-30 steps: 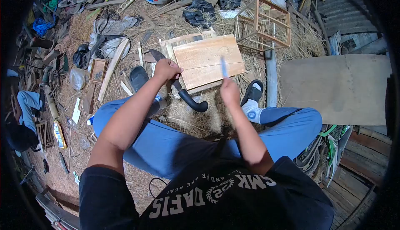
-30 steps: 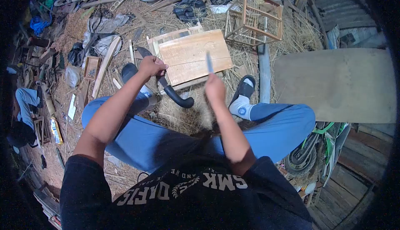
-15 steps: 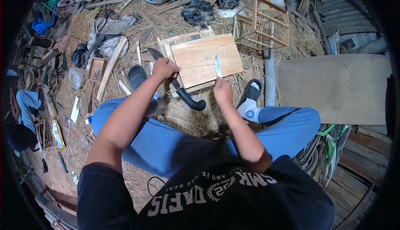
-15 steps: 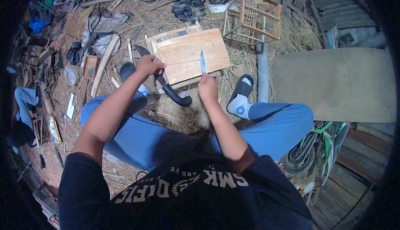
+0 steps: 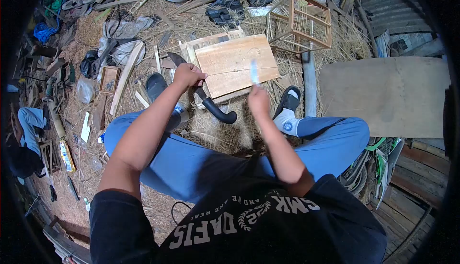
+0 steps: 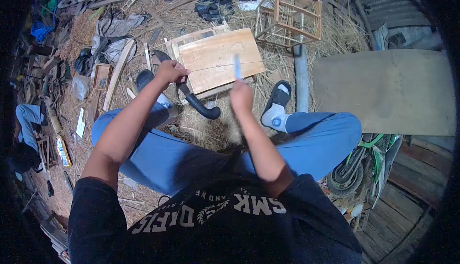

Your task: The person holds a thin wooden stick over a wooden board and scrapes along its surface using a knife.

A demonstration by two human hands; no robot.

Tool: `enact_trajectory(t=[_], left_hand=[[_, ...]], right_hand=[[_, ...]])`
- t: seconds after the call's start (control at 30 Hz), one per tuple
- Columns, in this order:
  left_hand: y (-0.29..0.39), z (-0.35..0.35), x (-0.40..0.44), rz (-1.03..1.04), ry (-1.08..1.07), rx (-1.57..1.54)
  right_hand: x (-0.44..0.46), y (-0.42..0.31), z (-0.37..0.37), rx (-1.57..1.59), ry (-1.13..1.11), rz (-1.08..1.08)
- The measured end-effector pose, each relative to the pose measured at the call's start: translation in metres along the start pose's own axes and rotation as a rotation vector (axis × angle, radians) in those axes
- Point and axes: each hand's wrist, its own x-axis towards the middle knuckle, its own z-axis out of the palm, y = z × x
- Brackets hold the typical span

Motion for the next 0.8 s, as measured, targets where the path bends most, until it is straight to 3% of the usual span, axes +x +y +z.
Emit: enact_trajectory(t=[0.17, 0.2, 0.3, 0.37, 0.43, 0.53, 0.63, 0.7, 0.8], left_hand=[[0.004, 0.001, 0.000, 0.014, 0.018, 0.115], [0.000, 0.000, 0.005, 0.010, 0.009, 0.100], [0.003, -0.001, 0.001, -0.032, 0.004, 0.074], [0.004, -0.001, 0.002, -0.025, -0.008, 0.089], [0.006, -0.003, 0.001, -0.032, -0.031, 0.062], [0.006, -0.005, 0.003, -0.047, -0.073, 0.083], [0.003, -0.005, 0.002, -0.041, -0.087, 0.010], [0.005, -0.004, 0.001, -0.045, -0.081, -0.010], [0.007, -0.003, -0.001, -0.063, -0.059, 0.053]], right_hand=[[-0.014, -0.031, 0.000, -0.046, -0.112, -0.019], [-0.004, -0.012, 0.005, 0.016, 0.025, -0.059], [0.009, -0.002, -0.006, 0.007, 0.036, 0.070], [-0.018, -0.023, 0.013, -0.020, -0.041, -0.068], [-0.029, -0.044, 0.028, -0.032, -0.265, 0.015], [-0.021, -0.034, 0.013, -0.081, -0.174, -0.050], [0.005, -0.008, -0.014, -0.011, -0.057, 0.045], [-0.011, -0.015, 0.002, 0.032, -0.032, 0.006], [-0.036, -0.041, 0.017, -0.108, -0.178, -0.057]])
